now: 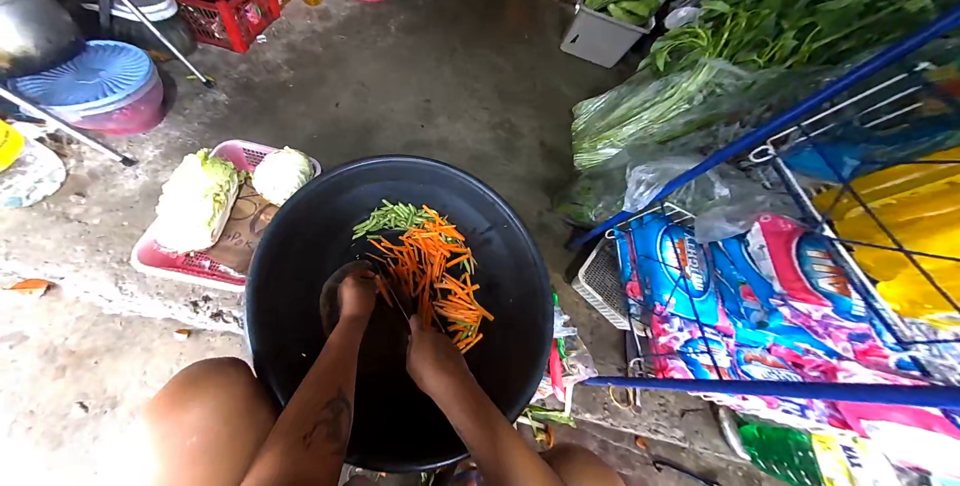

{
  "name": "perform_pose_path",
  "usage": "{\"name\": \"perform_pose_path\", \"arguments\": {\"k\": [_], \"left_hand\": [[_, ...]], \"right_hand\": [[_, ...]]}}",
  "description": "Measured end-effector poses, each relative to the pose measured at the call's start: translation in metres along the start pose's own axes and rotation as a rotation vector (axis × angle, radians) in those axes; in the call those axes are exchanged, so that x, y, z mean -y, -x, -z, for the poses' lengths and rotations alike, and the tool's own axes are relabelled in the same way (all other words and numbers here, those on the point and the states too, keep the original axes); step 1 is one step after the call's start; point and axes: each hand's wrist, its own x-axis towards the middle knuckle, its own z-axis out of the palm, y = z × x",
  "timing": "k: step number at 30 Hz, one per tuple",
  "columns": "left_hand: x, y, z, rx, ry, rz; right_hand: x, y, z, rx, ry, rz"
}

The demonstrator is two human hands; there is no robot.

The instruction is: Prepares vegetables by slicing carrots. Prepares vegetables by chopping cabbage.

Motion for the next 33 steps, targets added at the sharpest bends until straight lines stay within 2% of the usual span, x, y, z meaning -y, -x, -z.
{"name": "perform_pose_path", "arguments": {"k": [13,19,33], "left_hand": [[0.0,-0.002,0.001,0.0,-0.031,0.018],[-0.001,-0.002,-0.001,-0.01,-0.082,0.024],[-0.001,0.0,-0.002,0.0,-0.095,-0.008]], "right_hand": [[0.006,-0.001,0.0,0.009,0.08,-0.001],[0.013,-0.007,0.005,0.04,0.036,-0.016],[-0.01,0.034,0.0,0.151,0.061,-0.087]]}}
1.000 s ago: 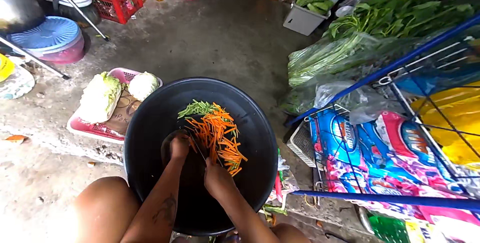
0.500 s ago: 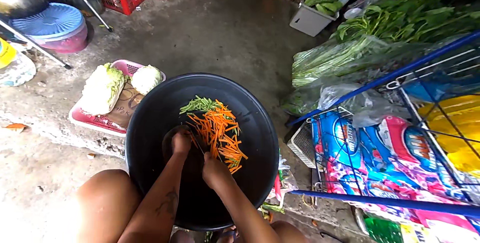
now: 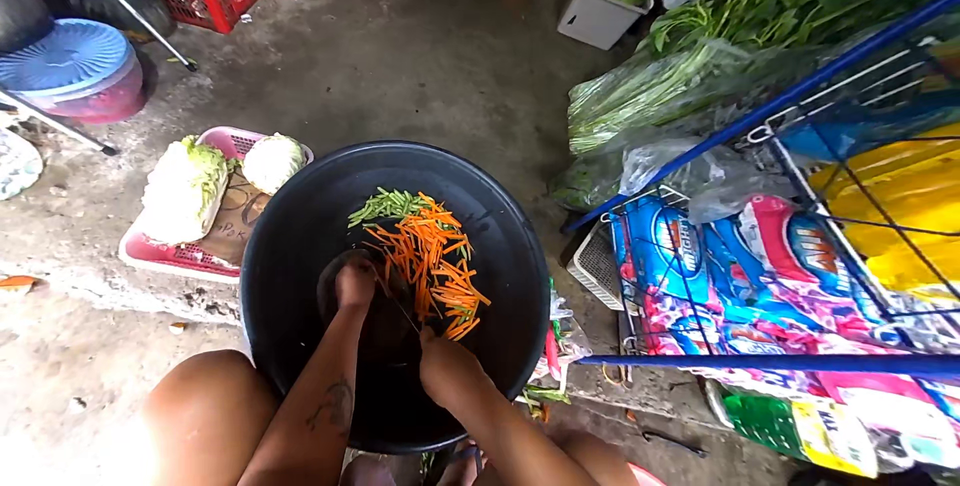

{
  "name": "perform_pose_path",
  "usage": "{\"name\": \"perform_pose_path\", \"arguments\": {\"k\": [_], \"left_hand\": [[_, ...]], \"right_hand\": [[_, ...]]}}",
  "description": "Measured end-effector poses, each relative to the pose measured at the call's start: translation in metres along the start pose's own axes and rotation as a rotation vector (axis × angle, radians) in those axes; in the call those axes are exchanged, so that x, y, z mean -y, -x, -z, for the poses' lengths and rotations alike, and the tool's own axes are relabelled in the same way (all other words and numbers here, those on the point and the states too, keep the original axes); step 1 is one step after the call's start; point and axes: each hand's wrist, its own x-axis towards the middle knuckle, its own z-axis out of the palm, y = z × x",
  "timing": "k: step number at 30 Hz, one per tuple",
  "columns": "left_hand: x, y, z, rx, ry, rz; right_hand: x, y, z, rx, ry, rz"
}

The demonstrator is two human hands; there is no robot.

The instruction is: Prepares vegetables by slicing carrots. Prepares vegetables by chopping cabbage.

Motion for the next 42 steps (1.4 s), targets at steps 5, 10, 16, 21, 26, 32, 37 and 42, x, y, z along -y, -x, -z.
{"name": "perform_pose_path", "arguments": {"k": [5,10,16,21,26,32,37,42], "left_hand": [[-0.013,0.011,-0.001,-0.001,-0.191,-0.089],[-0.036,0.027,-0.04,0.199,-0.379,-0.272],[-0.077,0.035,-0.105,0.571,-0.182,-0.432],[-0.085,-0.025,-0.11,0.253,-0.649,-0.499],[-0.093,-0.051,-0.107,0.265,-0.767,-0.401],[-0.07,0.012,-0.135,0.562,-0.799,-0.758],[-0.095,0.018,-0.112,0.58,-0.616,-0.605],[-0.139,-0.044,-0.108,0.312,-0.768,-0.476]], "right_hand": [[-0.033,0.019,-0.007,0.035,-0.017,0.007],[-0.07,0.02,0.03,-0.15,-0.236,-0.051],[-0.113,0.001,0.062,-0.448,-0.589,-0.117],[-0.138,-0.008,0.065,-0.392,-0.702,-0.107],[-0.137,-0.008,0.078,-0.364,-0.727,-0.063],[-0.132,-0.014,0.083,-0.38,-0.732,-0.03],[-0.135,-0.015,0.08,-0.377,-0.736,-0.03],[-0.136,-0.012,0.081,-0.382,-0.693,-0.032]]}}
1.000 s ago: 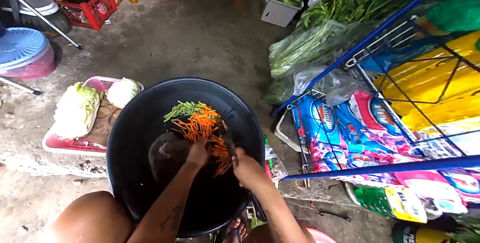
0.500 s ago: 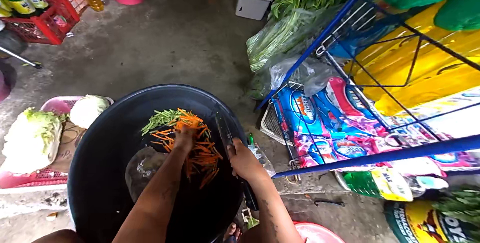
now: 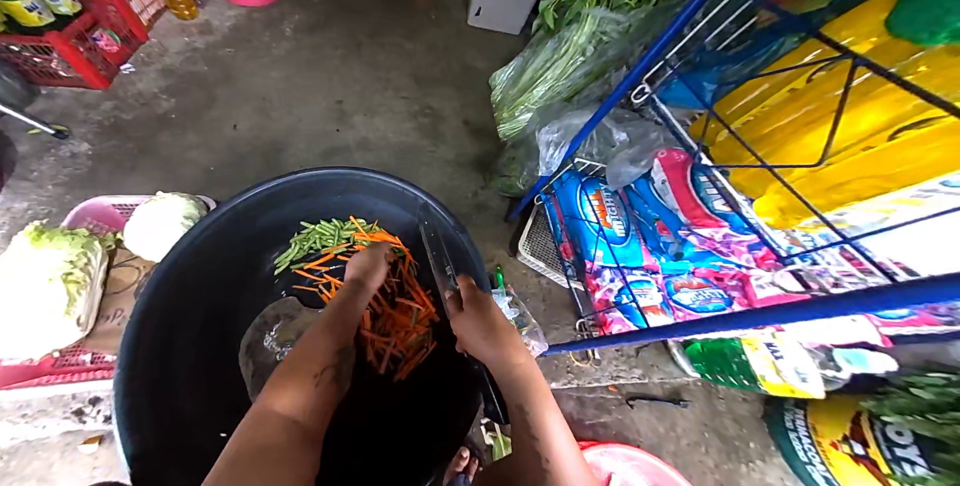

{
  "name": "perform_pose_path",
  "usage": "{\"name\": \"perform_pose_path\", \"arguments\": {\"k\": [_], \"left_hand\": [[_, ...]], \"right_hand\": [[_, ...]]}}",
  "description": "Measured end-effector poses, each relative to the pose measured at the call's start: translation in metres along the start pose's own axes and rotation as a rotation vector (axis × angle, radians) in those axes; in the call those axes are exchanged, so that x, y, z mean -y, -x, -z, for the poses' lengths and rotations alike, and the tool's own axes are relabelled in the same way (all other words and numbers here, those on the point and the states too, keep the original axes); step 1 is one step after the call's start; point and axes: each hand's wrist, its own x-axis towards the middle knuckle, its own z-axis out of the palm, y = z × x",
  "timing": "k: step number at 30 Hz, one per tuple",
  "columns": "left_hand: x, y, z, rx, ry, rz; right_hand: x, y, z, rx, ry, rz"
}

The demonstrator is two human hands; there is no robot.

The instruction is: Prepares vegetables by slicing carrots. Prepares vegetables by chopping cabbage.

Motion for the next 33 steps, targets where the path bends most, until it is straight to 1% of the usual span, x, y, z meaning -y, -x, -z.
{"name": "perform_pose_path", "arguments": {"k": [2,4,7,9,10,12,15,17,20,23,26,28,29,31,33], "left_hand": [[0.004,-0.026,0.003,0.0,-0.096,-0.001],[0.005,-0.045,0.004,0.049,-0.189,-0.014],[0.006,-0.052,0.0,0.11,-0.267,-0.005],[0.014,-0.048,0.001,0.152,-0.249,-0.021],[0.02,-0.046,0.003,0.161,-0.189,-0.035],[0.034,-0.038,0.009,0.162,0.039,-0.037],[0.043,-0.018,0.019,0.189,0.481,0.085],[0.046,-0.005,0.022,0.221,0.698,0.164],[0.044,0.013,0.025,0.236,0.887,0.186],[0.042,0.023,0.02,0.224,0.966,0.17],[0.042,0.026,0.013,0.2,0.905,0.138],[0.043,0.026,0.009,0.14,0.795,0.148],[0.044,0.026,0.009,0.094,0.691,0.174],[0.048,0.03,0.012,-0.019,0.386,0.238],[0.046,0.036,0.013,-0.077,0.163,0.241]], "right_hand": [[0.001,0.001,0.003,0.003,0.0,0.014],[0.001,0.001,0.006,0.007,-0.012,0.018],[-0.001,-0.002,0.008,0.011,-0.016,0.01],[0.0,-0.004,0.009,0.011,-0.01,0.009],[0.001,-0.005,0.009,0.008,-0.011,0.012],[0.004,-0.005,0.008,0.004,-0.013,0.022],[0.007,-0.004,0.004,0.017,-0.019,0.031],[0.007,-0.003,0.003,0.026,-0.015,0.041],[0.007,-0.004,0.002,0.024,-0.005,0.06],[0.007,-0.005,0.0,0.019,-0.004,0.054],[0.007,-0.003,-0.002,0.026,-0.009,0.051],[0.008,-0.002,-0.003,0.028,-0.003,0.048],[0.007,-0.001,-0.003,0.026,-0.002,0.047],[0.006,0.0,-0.003,0.025,-0.002,0.038],[0.004,0.0,-0.003,0.023,0.008,0.031]]}}
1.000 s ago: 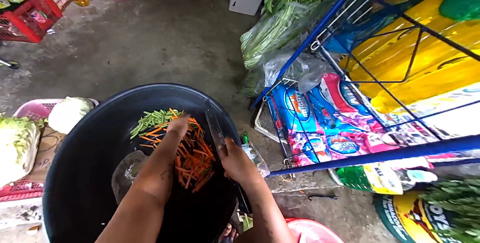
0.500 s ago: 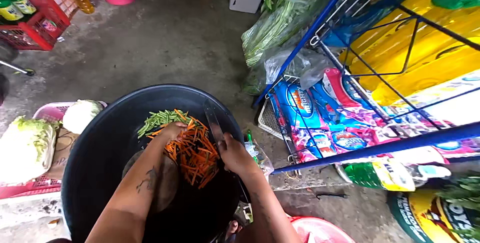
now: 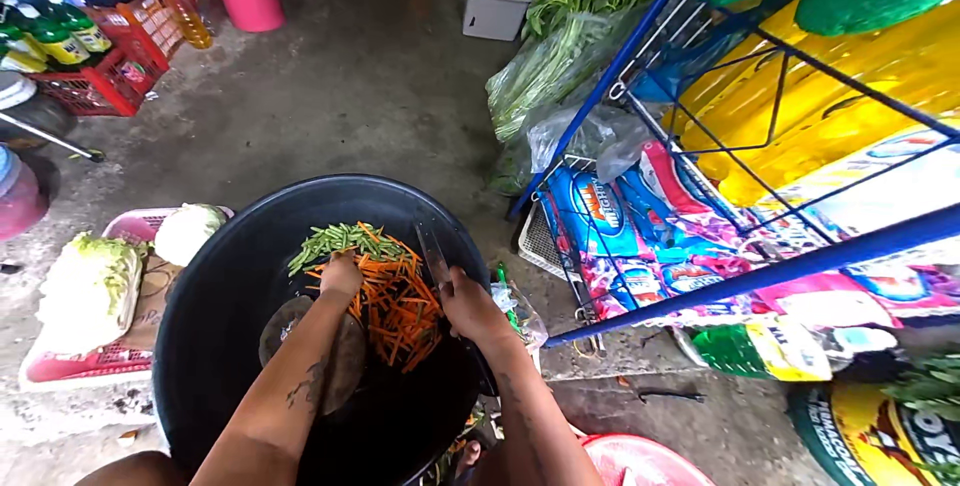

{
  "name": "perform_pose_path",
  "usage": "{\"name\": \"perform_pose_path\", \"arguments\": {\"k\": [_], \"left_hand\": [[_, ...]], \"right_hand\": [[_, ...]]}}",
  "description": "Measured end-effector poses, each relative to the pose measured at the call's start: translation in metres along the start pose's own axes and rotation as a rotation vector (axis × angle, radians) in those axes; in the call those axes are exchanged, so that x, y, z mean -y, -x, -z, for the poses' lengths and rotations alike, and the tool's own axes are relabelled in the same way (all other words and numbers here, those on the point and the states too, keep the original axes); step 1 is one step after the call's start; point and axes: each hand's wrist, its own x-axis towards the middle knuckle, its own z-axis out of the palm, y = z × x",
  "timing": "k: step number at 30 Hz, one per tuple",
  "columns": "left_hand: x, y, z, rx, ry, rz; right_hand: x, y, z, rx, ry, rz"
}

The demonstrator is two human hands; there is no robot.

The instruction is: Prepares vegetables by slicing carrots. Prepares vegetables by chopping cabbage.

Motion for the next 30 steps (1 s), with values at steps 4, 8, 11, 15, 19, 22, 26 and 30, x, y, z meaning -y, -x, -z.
{"name": "perform_pose_path", "arguments": {"k": [4,8,11,15,19,22,26,30], "left_hand": [[-0.007,-0.001,-0.023,0.072,-0.235,-0.288],[-0.011,-0.013,-0.052,0.073,-0.3,-0.299],[-0.012,-0.023,-0.056,0.007,-0.26,-0.2],[-0.019,-0.029,-0.044,0.011,-0.31,-0.188],[-0.023,-0.039,-0.037,-0.031,-0.312,-0.324],[-0.025,-0.049,-0.04,0.0,-0.432,-0.359],[-0.025,-0.05,-0.037,-0.016,-0.499,-0.356],[-0.011,-0.028,-0.012,0.023,-0.23,-0.201]], "right_hand": [[-0.001,-0.001,0.001,-0.001,0.003,-0.004],[0.002,-0.001,0.002,0.011,0.013,-0.013],[0.002,-0.002,0.003,0.021,0.023,-0.014],[-0.001,-0.005,0.005,0.035,0.018,-0.014],[0.002,-0.01,0.005,0.038,0.026,-0.014],[0.004,-0.011,0.003,0.047,0.021,-0.009],[0.004,-0.01,0.003,0.054,0.031,0.0],[0.005,-0.012,0.0,0.043,0.033,0.014]]}}
